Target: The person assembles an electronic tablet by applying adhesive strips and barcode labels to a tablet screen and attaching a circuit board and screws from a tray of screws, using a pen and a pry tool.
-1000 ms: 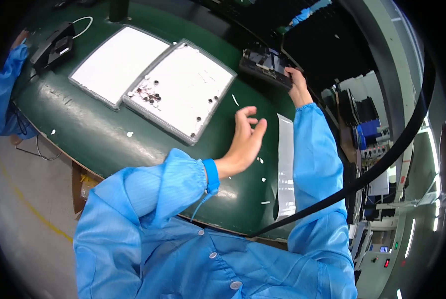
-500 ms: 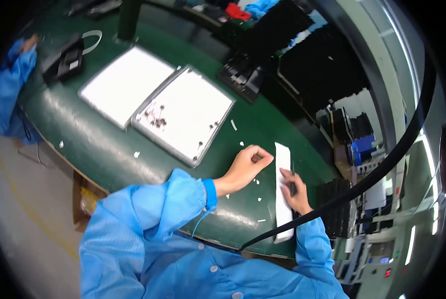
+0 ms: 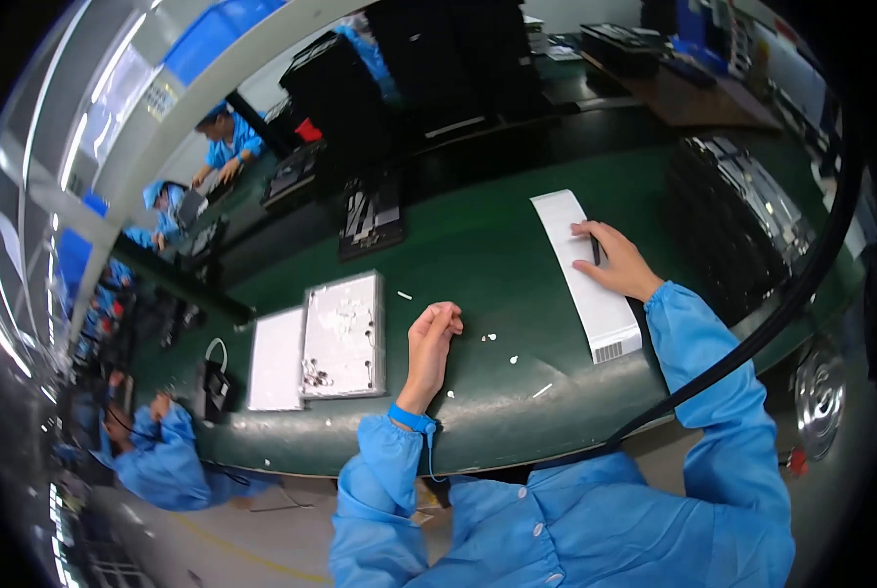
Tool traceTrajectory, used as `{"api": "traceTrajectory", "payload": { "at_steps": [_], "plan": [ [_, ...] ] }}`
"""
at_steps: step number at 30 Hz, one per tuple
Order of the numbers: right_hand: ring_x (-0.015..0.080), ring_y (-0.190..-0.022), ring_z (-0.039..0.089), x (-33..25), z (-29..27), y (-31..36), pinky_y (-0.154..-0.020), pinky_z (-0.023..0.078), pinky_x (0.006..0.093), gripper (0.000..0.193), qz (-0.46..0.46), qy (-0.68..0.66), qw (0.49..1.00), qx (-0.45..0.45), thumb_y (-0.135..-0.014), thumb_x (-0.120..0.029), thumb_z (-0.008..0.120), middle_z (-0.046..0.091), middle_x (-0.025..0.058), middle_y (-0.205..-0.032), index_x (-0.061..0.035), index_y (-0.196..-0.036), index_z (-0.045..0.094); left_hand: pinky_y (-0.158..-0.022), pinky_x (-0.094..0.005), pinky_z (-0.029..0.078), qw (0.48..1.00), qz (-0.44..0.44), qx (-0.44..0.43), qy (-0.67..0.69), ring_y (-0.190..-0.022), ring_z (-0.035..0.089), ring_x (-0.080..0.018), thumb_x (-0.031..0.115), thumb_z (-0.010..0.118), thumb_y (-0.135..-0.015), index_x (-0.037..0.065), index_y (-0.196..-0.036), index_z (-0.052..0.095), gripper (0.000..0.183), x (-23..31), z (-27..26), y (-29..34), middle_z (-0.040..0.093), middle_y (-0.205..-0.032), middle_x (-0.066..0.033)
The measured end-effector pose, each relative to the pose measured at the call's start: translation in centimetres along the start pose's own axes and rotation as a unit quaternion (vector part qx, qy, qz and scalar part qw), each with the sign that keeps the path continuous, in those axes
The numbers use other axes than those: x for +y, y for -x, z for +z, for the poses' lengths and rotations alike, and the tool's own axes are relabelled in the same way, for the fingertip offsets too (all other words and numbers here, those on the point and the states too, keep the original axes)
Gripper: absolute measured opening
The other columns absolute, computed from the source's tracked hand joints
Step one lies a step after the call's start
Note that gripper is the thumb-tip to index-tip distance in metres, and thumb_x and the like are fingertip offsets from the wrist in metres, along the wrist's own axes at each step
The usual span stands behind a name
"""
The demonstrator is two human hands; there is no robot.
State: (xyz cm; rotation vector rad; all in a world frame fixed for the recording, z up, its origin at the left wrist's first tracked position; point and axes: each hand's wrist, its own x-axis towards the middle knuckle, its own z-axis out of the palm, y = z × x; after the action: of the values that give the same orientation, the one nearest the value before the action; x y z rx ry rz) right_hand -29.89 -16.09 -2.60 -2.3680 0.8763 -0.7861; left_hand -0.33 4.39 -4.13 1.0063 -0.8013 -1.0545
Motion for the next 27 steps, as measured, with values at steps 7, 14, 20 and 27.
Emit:
{"api": "traceTrajectory", "payload": {
  "at_steps": [7,14,20,27],
  "plan": [
    [0.0372,-0.114,0.063,1.0,0.0,-0.2,-0.100,0.048,0.0402,0.032,-0.024,-0.123,0.991,0.048,-0.090,-0.015,0.071,0.067,0.0150,-0.122,-0.0047,-0.118,0.059,-0.082,-0.0241,0.041,0.995,0.026,-0.009,-0.096,-0.088,0.054,-0.0091,0.011,0.065,-0.098,0.005,-0.095,0.064,0.007,0.2,1.1,0.3,0.059,-0.103,-0.0011],
    [0.0358,-0.126,0.061,0.7,-1.0,-0.2,-0.108,0.046,0.0413,0.029,0.024,-0.165,0.986,0.031,-0.089,0.001,0.068,0.069,0.0180,-0.125,-0.0003,-0.116,0.057,-0.064,-0.0245,0.040,0.905,-0.009,-0.247,-0.347,-0.072,0.053,-0.0082,0.009,0.073,-0.090,0.006,-0.080,0.063,0.014,1.8,2.3,-1.0,0.064,-0.084,-0.0010],
    [0.0374,-0.126,0.060,0.2,-0.7,0.1,-0.107,0.045,0.0420,0.024,0.032,-0.149,0.987,0.046,-0.089,0.001,0.066,0.070,0.0174,-0.121,-0.0011,-0.112,0.059,-0.051,-0.0305,0.034,0.906,-0.056,-0.273,-0.319,-0.053,0.048,-0.0100,0.019,0.059,-0.101,0.006,-0.060,0.057,0.044,2.1,0.2,-2.2,0.054,-0.054,-0.0006],
    [0.0388,-0.130,0.058,-0.2,-1.2,0.3,-0.109,0.043,0.0457,0.018,0.065,-0.162,0.981,0.079,-0.089,0.003,0.063,0.072,0.0198,-0.116,-0.0016,-0.106,0.059,-0.051,-0.0336,0.034,0.942,-0.046,-0.247,-0.220,-0.051,0.049,-0.0168,0.012,0.055,-0.102,0.007,-0.055,0.052,0.047,2.0,-1.1,-1.0,0.053,-0.054,-0.0034]
  ]
}}
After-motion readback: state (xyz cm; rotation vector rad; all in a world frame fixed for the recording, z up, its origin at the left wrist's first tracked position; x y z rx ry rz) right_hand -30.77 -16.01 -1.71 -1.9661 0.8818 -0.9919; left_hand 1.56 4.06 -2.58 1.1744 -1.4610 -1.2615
